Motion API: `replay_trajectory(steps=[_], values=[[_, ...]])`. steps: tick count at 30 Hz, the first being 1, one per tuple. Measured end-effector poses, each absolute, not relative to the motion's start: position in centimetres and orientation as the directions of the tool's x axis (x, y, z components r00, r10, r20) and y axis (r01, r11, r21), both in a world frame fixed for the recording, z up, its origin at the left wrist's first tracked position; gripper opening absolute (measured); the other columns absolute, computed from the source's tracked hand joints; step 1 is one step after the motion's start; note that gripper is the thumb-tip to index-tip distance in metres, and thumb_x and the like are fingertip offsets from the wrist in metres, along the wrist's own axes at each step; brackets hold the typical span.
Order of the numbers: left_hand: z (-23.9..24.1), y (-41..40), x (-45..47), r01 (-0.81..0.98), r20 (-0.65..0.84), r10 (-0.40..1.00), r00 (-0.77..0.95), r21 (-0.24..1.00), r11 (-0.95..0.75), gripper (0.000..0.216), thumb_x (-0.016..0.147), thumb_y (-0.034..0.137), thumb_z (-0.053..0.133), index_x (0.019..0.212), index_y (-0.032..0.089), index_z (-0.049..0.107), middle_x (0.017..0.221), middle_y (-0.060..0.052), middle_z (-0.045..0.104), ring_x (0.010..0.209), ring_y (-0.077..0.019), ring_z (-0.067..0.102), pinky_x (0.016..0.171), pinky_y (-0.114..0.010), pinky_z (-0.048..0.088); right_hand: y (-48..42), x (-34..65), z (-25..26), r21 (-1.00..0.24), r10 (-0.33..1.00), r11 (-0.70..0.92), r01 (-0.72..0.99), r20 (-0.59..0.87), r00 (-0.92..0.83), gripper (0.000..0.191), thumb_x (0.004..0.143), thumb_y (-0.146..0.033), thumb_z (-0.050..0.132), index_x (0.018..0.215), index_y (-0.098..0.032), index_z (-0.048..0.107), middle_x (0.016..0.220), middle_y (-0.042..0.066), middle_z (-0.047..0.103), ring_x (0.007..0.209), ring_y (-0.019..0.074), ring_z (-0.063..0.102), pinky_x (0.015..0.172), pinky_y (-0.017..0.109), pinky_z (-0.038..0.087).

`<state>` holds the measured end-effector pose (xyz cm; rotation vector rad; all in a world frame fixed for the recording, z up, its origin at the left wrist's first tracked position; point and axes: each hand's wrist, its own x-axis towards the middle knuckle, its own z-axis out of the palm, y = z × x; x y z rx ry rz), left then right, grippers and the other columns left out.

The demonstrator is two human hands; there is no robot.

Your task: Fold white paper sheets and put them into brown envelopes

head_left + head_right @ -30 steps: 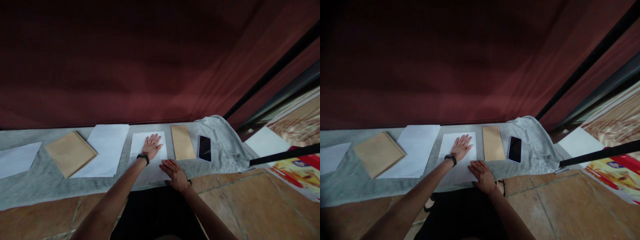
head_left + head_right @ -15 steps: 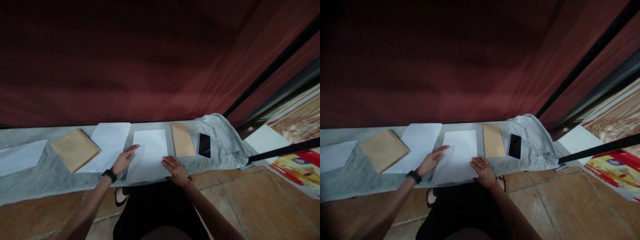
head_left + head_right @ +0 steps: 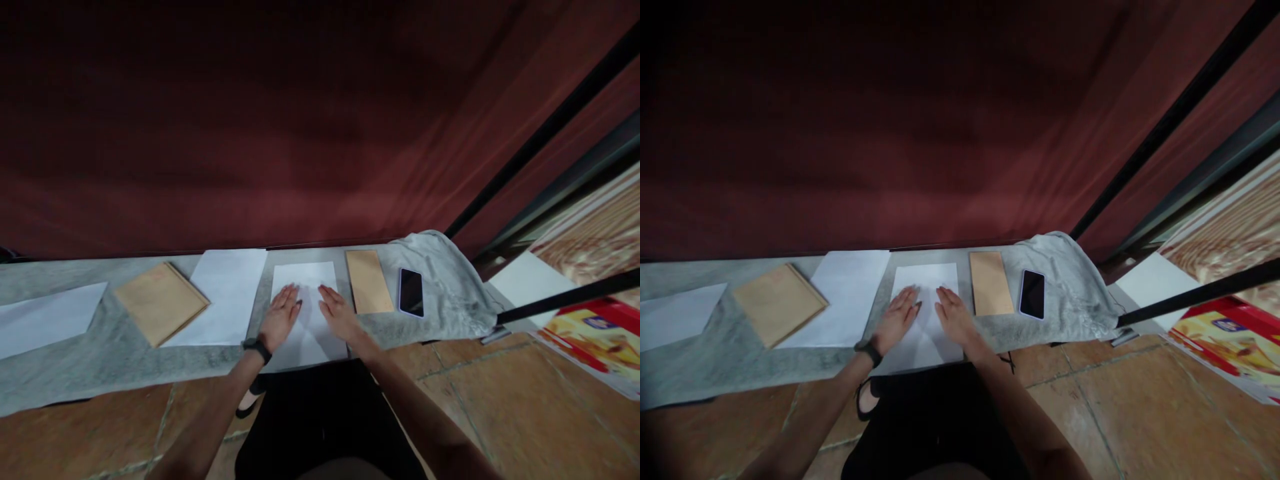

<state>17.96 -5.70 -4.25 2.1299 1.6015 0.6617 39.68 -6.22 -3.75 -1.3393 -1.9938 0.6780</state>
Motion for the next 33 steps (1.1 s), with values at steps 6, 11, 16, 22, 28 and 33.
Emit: replay_trajectory(steps=[6,11,16,22,28,33], values=[[-6.0,-0.2,21.1,0.887,0.043,0.973,0.228,0.404,-0.226,0.059,0.096,0.023,0.032,0.153,0.007,0.038,0.162,-0.017,0.031,0.154,-0.0293,0.019,0.125,-0.049,0.016,-0.6,33.9,-5.7,-0.553,0.951,0.31,0.774,0.16,-0.266,0.05,0.106,-0.035,0.035,0.15,-0.013,0.044,0.159,0.014,0.039,0.15,0.0272,0.032,0.124,0.053,0.024],[-7.3,0.3,19.2,0.897,0.142,0.982,0.124,0.407,-0.172,0.062,0.1,0.039,0.032,0.157,0.016,0.031,0.163,-0.013,0.03,0.154,-0.0265,0.021,0.126,-0.047,0.013,1.5,35.7,-7.5,-0.531,0.968,0.228,0.816,0.212,-0.132,0.056,0.104,-0.038,0.04,0.153,-0.013,0.037,0.162,0.016,0.031,0.152,0.0305,0.027,0.123,0.058,0.019],[-7.6,-0.8,17.8,0.948,0.161,0.985,0.054,0.301,-0.101,0.066,0.102,0.043,0.026,0.156,0.006,0.03,0.163,-0.017,0.03,0.153,-0.0279,0.021,0.126,-0.047,0.016,2.3,36.4,-7.9,-0.432,0.979,0.116,0.894,0.203,-0.028,0.064,0.104,-0.04,0.038,0.155,-0.002,0.031,0.161,0.021,0.029,0.152,0.0309,0.025,0.124,0.051,0.019],[-6.8,-4.8,17.3,0.974,0.162,0.985,0.051,0.209,-0.085,0.063,0.102,0.038,0.026,0.154,0.004,0.035,0.162,-0.017,0.033,0.153,-0.0284,0.023,0.125,-0.047,0.02,2.4,36.2,-6.4,-0.335,0.988,0.063,0.94,0.154,-0.012,0.064,0.104,-0.038,0.039,0.154,0.0,0.032,0.161,0.021,0.029,0.151,0.0316,0.028,0.124,0.049,0.02],[-6.7,-10.6,20.2,0.96,0.16,0.966,0.205,0.158,-0.23,0.058,0.1,0.027,0.03,0.155,0.012,0.034,0.161,-0.011,0.035,0.153,-0.0241,0.022,0.126,-0.047,0.02,-4.6,33.0,-6.8,-0.367,0.956,0.222,0.903,0.262,-0.128,0.055,0.105,-0.036,0.035,0.153,-0.009,0.037,0.16,0.015,0.035,0.149,0.0268,0.033,0.122,0.047,0.025],[-6.8,-12.1,19.6,0.949,0.157,0.961,0.226,0.187,-0.254,0.057,0.1,0.029,0.031,0.154,0.011,0.037,0.16,-0.013,0.037,0.151,-0.0243,0.03,0.124,-0.046,0.025,-11.2,34.5,-7.7,-0.31,0.905,0.362,0.879,0.343,-0.251,0.057,0.103,-0.038,0.043,0.153,-0.01,0.039,0.157,0.016,0.041,0.147,0.0271,0.037,0.122,0.048,0.028]])
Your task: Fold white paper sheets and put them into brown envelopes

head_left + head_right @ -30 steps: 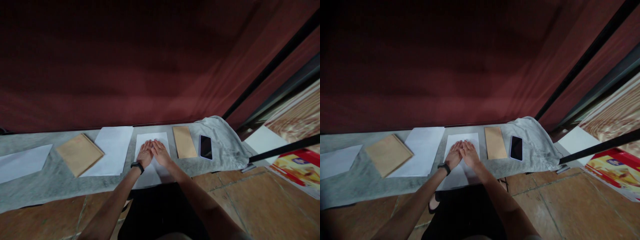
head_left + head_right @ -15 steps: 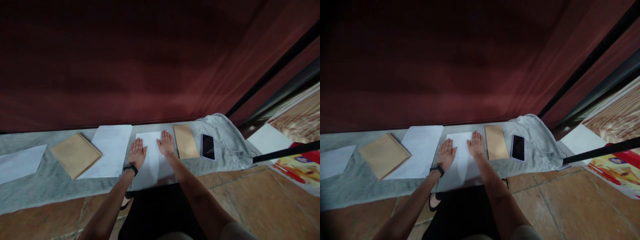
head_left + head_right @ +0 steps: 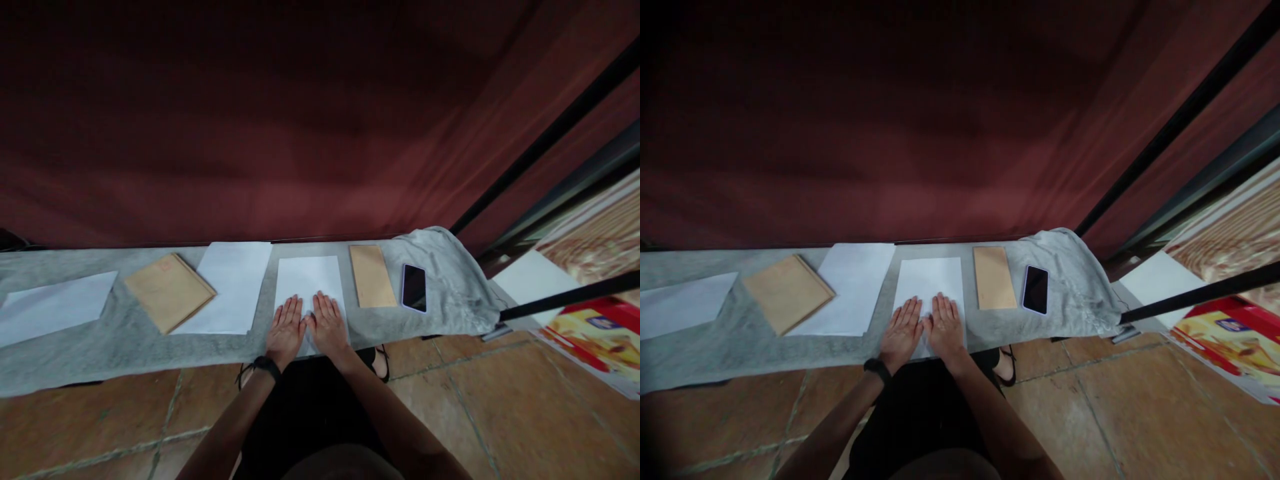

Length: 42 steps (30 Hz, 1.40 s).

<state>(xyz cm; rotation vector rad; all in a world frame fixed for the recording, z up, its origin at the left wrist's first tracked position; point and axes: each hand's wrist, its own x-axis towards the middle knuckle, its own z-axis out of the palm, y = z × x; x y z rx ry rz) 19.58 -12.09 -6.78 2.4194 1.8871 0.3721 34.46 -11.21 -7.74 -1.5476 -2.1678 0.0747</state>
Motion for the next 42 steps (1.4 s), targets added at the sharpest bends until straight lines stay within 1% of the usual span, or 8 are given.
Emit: replay_trajectory(steps=[5,9,12,17,23,30,35,42], values=[[-6.6,-13.8,16.0,0.931,0.238,0.946,0.221,0.238,-0.277,0.061,0.101,0.044,0.034,0.154,0.011,0.037,0.158,-0.017,0.04,0.148,-0.0285,0.035,0.122,-0.05,0.029,-13.0,40.2,-7.2,-0.274,0.92,0.329,0.904,0.309,-0.241,0.06,0.102,-0.035,0.047,0.155,-0.011,0.034,0.157,0.016,0.041,0.145,0.028,0.04,0.121,0.048,0.03],[-6.8,-16.4,12.9,0.863,0.218,0.89,0.401,0.236,-0.446,0.067,0.097,0.05,0.047,0.154,0.016,0.036,0.159,-0.015,0.039,0.148,-0.0285,0.036,0.121,-0.05,0.031,-14.1,43.9,-7.2,-0.313,0.914,0.378,0.871,0.278,-0.297,0.054,0.101,-0.026,0.046,0.154,-0.016,0.038,0.155,0.012,0.045,0.145,0.0245,0.042,0.123,0.047,0.03],[-6.8,-17.6,11.5,0.812,0.184,0.849,0.495,0.251,-0.527,0.067,0.094,0.041,0.055,0.154,0.019,0.036,0.16,-0.013,0.037,0.148,-0.0284,0.035,0.121,-0.052,0.032,-14.5,45.8,-7.2,-0.387,0.876,0.479,0.787,0.258,-0.407,0.055,0.096,-0.015,0.046,0.151,-0.019,0.044,0.155,0.009,0.047,0.144,0.0216,0.043,0.123,0.046,0.031],[-6.2,-16.7,11.0,0.78,0.196,0.871,0.45,0.39,-0.49,0.059,0.088,0.011,0.043,0.145,0.024,0.051,0.15,-0.007,0.053,0.14,-0.0218,0.047,0.118,-0.05,0.038,-14.1,47.4,-6.9,-0.521,0.849,0.518,0.678,0.216,-0.483,0.075,0.076,0.0,0.049,0.147,-0.024,0.049,0.155,0.007,0.047,0.144,0.02,0.042,0.123,0.049,0.031],[-5.1,-16.9,11.9,0.735,0.229,0.908,0.35,0.534,-0.418,0.037,0.098,0.027,0.04,0.121,0.023,0.069,0.129,-0.006,0.07,0.125,-0.0226,0.061,0.109,-0.047,0.049,-14.4,47.9,-6.7,-0.615,0.848,0.502,0.608,0.213,-0.485,0.079,0.072,0.002,0.05,0.144,-0.029,0.053,0.15,0.004,0.054,0.141,0.0189,0.046,0.123,0.05,0.03],[-1.7,-19.8,12.9,0.65,0.155,0.934,0.322,0.681,-0.337,0.038,0.1,0.04,0.038,0.113,0.026,0.071,0.118,-0.004,0.074,0.113,-0.0211,0.067,0.104,-0.04,0.052,-15.1,47.4,-6.6,-0.679,0.892,0.449,0.581,0.3,-0.339,0.057,0.08,-0.005,0.052,0.131,-0.028,0.065,0.135,0.003,0.066,0.135,0.0193,0.052,0.118,0.047,0.039],[-1.0,-19.8,12.9,0.568,0.07,0.976,0.208,0.803,-0.178,0.04,0.095,0.051,0.046,0.114,0.024,0.07,0.118,-0.006,0.074,0.112,-0.0232,0.067,0.103,-0.042,0.052,-14.6,46.7,-5.0,-0.71,0.924,0.383,0.591,0.297,-0.242,0.025,0.092,-0.021,0.054,0.102,-0.026,0.076,0.116,0.005,0.075,0.12,0.0227,0.064,0.108,0.046,0.049],[-3.6,-17.9,12.7,0.556,0.086,0.996,-0.002,0.828,-0.071,0.038,0.085,0.051,0.059,0.106,0.021,0.07,0.113,-0.008,0.074,0.106,-0.0253,0.068,0.097,-0.043,0.053,-15.8,46.6,-4.1,-0.854,0.978,0.205,0.477,0.198,-0.065,0.037,0.098,-0.048,0.049,0.096,-0.021,0.073,0.092,0.005,0.076,0.087,0.0217,0.07,0.079,0.032,0.056]])
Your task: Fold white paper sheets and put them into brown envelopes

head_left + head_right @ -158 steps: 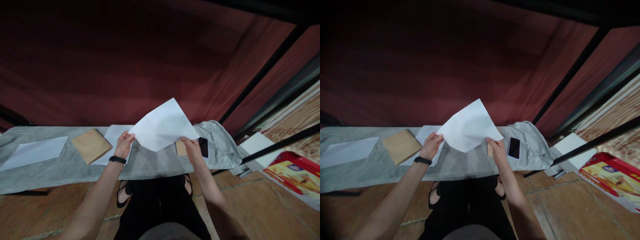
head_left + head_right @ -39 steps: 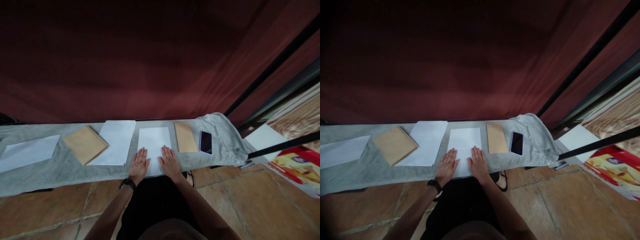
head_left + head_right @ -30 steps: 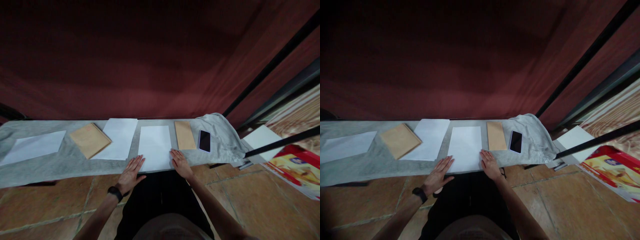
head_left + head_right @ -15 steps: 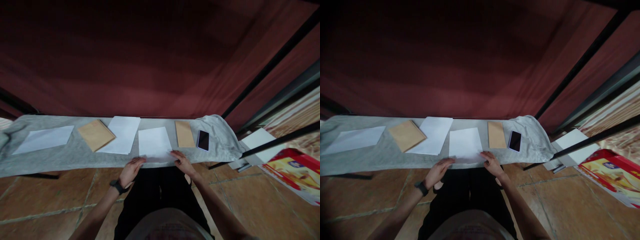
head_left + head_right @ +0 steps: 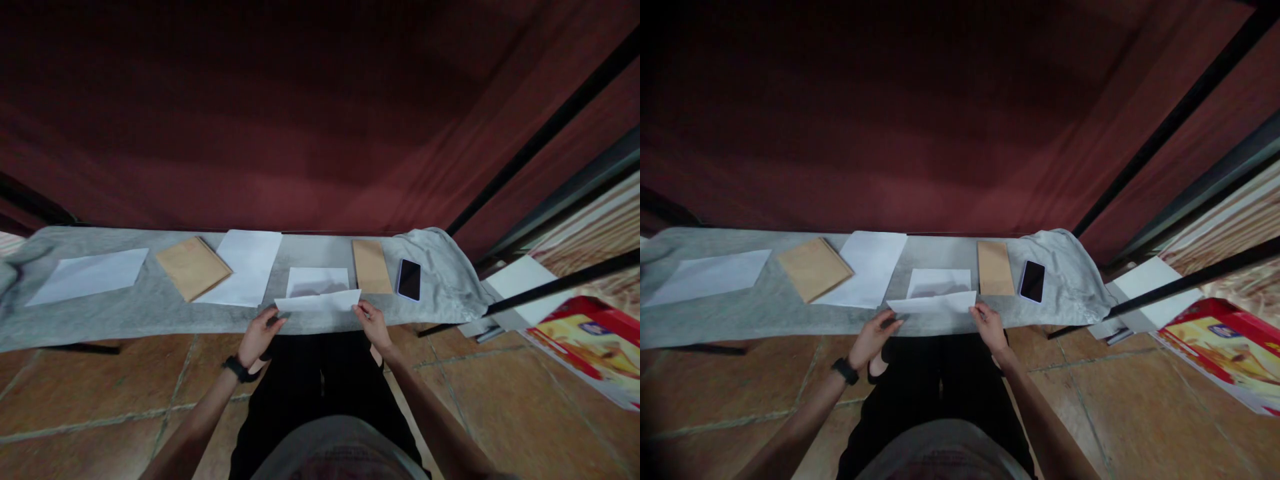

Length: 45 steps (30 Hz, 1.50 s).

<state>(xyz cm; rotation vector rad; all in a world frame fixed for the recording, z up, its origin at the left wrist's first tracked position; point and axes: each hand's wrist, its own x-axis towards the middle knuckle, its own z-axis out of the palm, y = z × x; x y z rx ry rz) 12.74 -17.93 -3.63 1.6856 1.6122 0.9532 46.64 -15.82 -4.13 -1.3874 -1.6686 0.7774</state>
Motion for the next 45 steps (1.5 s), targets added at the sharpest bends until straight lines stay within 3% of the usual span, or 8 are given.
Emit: replay_trajectory(steps=[9,17,23,28,32,39,42,45], values=[[-3.4,-14.1,14.9,0.695,0.067,0.992,-0.104,0.719,0.025,0.024,0.088,0.042,0.052,0.084,0.021,0.066,0.077,-0.001,0.069,0.073,-0.017,0.064,0.072,-0.028,0.05,-14.0,45.3,-5.4,-0.854,0.981,0.161,0.496,0.196,0.018,0.035,0.097,-0.041,0.046,0.119,-0.02,0.064,0.109,0.009,0.074,0.095,0.0228,0.07,0.083,0.035,0.056],[-3.7,-12.8,15.4,0.703,-0.018,0.986,-0.168,0.699,0.132,0.042,0.09,0.036,0.054,0.129,0.023,0.059,0.084,0.0,0.072,0.072,-0.0173,0.066,0.065,-0.027,0.047,-14.0,43.3,-7.2,-0.562,0.955,0.114,0.82,0.289,0.065,0.049,0.098,-0.029,0.039,0.144,-0.014,0.045,0.098,0.012,0.074,0.087,0.0254,0.07,0.084,0.039,0.054],[-3.4,-12.6,16.3,0.803,-0.015,0.978,-0.209,0.567,0.181,0.048,0.092,0.033,0.053,0.139,0.024,0.053,0.088,-0.002,0.073,0.078,-0.0201,0.068,0.068,-0.029,0.047,-13.9,42.5,-6.3,-0.367,0.971,0.07,0.928,0.238,0.02,0.046,0.1,-0.022,0.038,0.144,-0.013,0.046,0.112,0.017,0.071,0.102,0.0284,0.066,0.096,0.044,0.047],[-3.3,-12.8,17.2,0.859,-0.014,0.977,-0.213,0.473,0.194,0.046,0.093,0.031,0.051,0.138,0.023,0.056,0.094,-0.005,0.074,0.085,-0.0227,0.069,0.071,-0.031,0.049,-13.8,41.7,-5.2,-0.319,0.969,0.062,0.946,0.246,0.02,0.041,0.097,-0.019,0.045,0.136,-0.015,0.056,0.12,0.018,0.067,0.111,0.0314,0.06,0.099,0.05,0.044],[-3.2,-13.0,17.8,0.851,-0.04,0.97,-0.24,0.473,0.23,0.046,0.092,0.03,0.051,0.137,0.023,0.057,0.093,-0.006,0.074,0.084,-0.023,0.069,0.07,-0.031,0.051,-13.4,39.3,-5.0,-0.374,0.944,0.258,0.891,0.294,-0.149,0.047,0.1,-0.022,0.041,0.146,-0.016,0.048,0.149,0.016,0.05,0.136,0.0304,0.044,0.111,0.049,0.038],[-2.9,-13.9,19.1,0.902,0.088,0.975,-0.204,0.404,0.152,0.043,0.095,0.027,0.044,0.134,0.02,0.06,0.125,-0.014,0.065,0.118,-0.0317,0.06,0.099,-0.047,0.049,-12.5,35.4,-6.2,-0.351,0.95,0.289,0.89,0.223,-0.221,0.051,0.103,-0.033,0.045,0.151,-0.015,0.043,0.158,0.015,0.041,0.148,0.0275,0.035,0.121,0.048,0.028],[-3.6,-13.4,20.9,0.914,0.206,0.978,-0.033,0.403,-0.054,0.048,0.099,0.03,0.037,0.144,0.02,0.051,0.15,-0.013,0.05,0.142,-0.0307,0.041,0.114,-0.05,0.038,-12.1,35.3,-6.6,-0.355,0.95,0.291,0.889,0.219,-0.223,0.051,0.105,-0.031,0.039,0.153,-0.014,0.04,0.158,0.014,0.04,0.149,0.0262,0.034,0.122,0.049,0.026],[-4.9,-12.0,22.9,0.878,0.172,0.976,0.135,0.435,-0.198,0.054,0.102,0.033,0.028,0.151,0.014,0.041,0.159,-0.012,0.04,0.151,-0.0267,0.029,0.121,-0.048,0.029,-11.3,35.7,-6.8,-0.355,0.952,0.29,0.889,0.2,-0.231,0.05,0.105,-0.024,0.032,0.153,-0.013,0.038,0.16,0.013,0.038,0.149,0.0242,0.032,0.123,0.047,0.025]])
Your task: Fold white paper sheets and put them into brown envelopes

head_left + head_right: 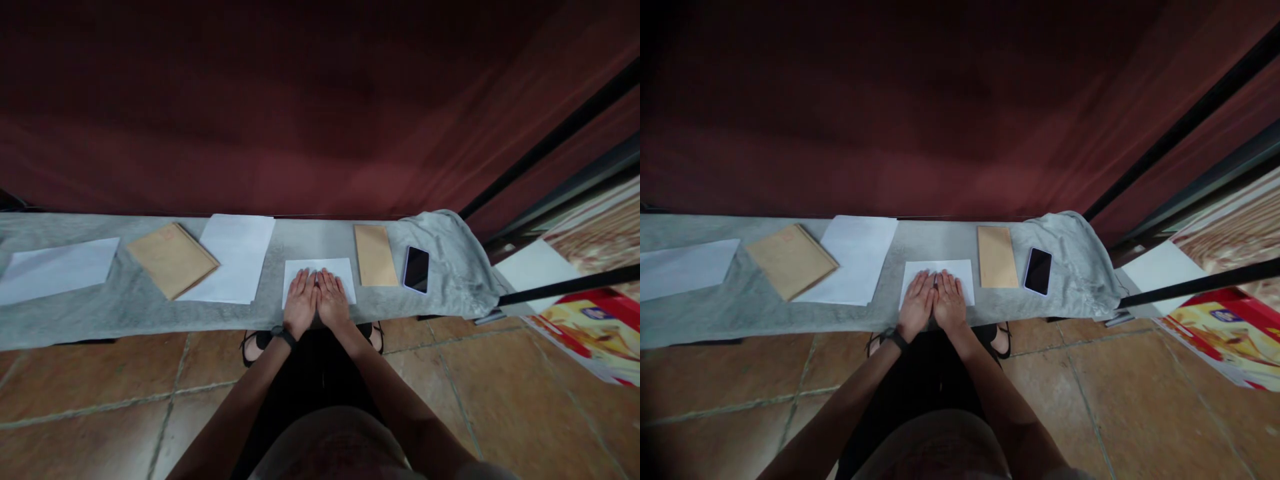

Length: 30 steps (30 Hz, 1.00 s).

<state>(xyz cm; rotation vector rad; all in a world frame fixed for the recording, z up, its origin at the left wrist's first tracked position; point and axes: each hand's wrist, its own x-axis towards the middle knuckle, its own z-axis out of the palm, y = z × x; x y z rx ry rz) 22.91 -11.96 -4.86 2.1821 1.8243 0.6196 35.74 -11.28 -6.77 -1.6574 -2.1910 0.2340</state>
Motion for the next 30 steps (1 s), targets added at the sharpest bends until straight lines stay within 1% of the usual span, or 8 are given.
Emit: replay_trajectory(steps=[5,12,16,18,21,24,27,30], values=[[-6.4,-10.3,23.9,0.908,0.11,0.987,0.113,0.391,-0.148,0.065,0.102,0.045,0.03,0.155,0.009,0.032,0.163,-0.016,0.03,0.154,-0.029,0.02,0.125,-0.051,0.019,-9.9,36.8,-7.1,-0.33,0.946,0.302,0.894,0.217,-0.24,0.053,0.104,-0.025,0.036,0.155,-0.013,0.034,0.162,0.013,0.033,0.15,0.0252,0.029,0.123,0.048,0.022],[-7.0,-10.5,21.5,0.933,0.155,0.988,-0.014,0.357,-0.043,0.067,0.102,0.044,0.03,0.157,0.006,0.026,0.164,-0.019,0.026,0.154,-0.0293,0.019,0.125,-0.051,0.018,-9.5,37.9,-7.9,-0.322,0.959,0.176,0.93,0.267,-0.089,0.057,0.105,-0.034,0.036,0.155,-0.006,0.032,0.161,0.019,0.033,0.149,0.0274,0.031,0.122,0.048,0.024],[-6.8,-10.5,21.7,0.948,0.168,0.983,-0.075,0.317,0.018,0.067,0.101,0.042,0.029,0.156,0.002,0.028,0.163,-0.021,0.026,0.154,-0.031,0.019,0.125,-0.054,0.015,-9.2,37.6,-7.6,-0.329,0.973,0.082,0.941,0.23,-0.005,0.059,0.105,-0.035,0.035,0.153,-0.001,0.033,0.159,0.024,0.033,0.149,0.0299,0.032,0.121,0.052,0.023],[-6.5,-10.3,22.5,0.958,0.176,0.982,-0.063,0.288,0.01,0.065,0.101,0.039,0.029,0.155,0.002,0.03,0.162,-0.019,0.029,0.154,-0.0302,0.018,0.126,-0.053,0.013,-8.9,37.1,-7.3,-0.34,0.98,0.088,0.936,0.199,-0.02,0.058,0.106,-0.035,0.032,0.153,-0.002,0.034,0.159,0.021,0.034,0.149,0.0284,0.032,0.122,0.049,0.022],[-6.1,-9.6,24.0,0.96,0.15,0.987,0.062,0.261,-0.1,0.059,0.101,0.03,0.026,0.155,0.007,0.033,0.163,-0.013,0.031,0.154,-0.0255,0.019,0.127,-0.047,0.015,-8.5,36.7,-6.8,-0.359,0.979,0.171,0.918,0.163,-0.118,0.055,0.106,-0.033,0.026,0.154,-0.007,0.035,0.16,0.015,0.035,0.15,0.0242,0.031,0.123,0.045,0.021],[-6.0,-8.8,24.7,0.952,0.095,0.983,0.159,0.25,-0.178,0.058,0.1,0.025,0.025,0.155,0.009,0.034,0.163,-0.01,0.032,0.154,-0.0235,0.02,0.126,-0.045,0.019,-8.0,36.8,-6.6,-0.353,0.972,0.226,0.908,0.14,-0.187,0.052,0.106,-0.03,0.027,0.154,-0.011,0.037,0.161,0.011,0.035,0.15,0.024,0.029,0.124,0.045,0.018],[-6.1,-8.2,24.4,0.955,0.068,0.983,0.173,0.233,-0.185,0.058,0.1,0.027,0.028,0.156,0.014,0.034,0.163,-0.008,0.033,0.154,-0.0246,0.019,0.126,-0.047,0.018,-7.3,37.2,-6.5,-0.329,0.966,0.254,0.909,0.136,-0.221,0.05,0.106,-0.033,0.032,0.154,-0.02,0.039,0.163,0.007,0.033,0.15,0.0262,0.03,0.124,0.048,0.016],[-6.1,-7.6,24.1,0.966,0.062,0.99,0.13,0.216,-0.14,0.057,0.101,0.031,0.028,0.156,0.018,0.035,0.163,-0.007,0.032,0.154,-0.0264,0.019,0.125,-0.05,0.018,-6.7,37.3,-6.6,-0.313,0.975,0.211,0.926,0.131,-0.178,0.05,0.105,-0.035,0.038,0.154,-0.023,0.04,0.164,0.009,0.029,0.15,0.0277,0.029,0.123,0.049,0.017]])
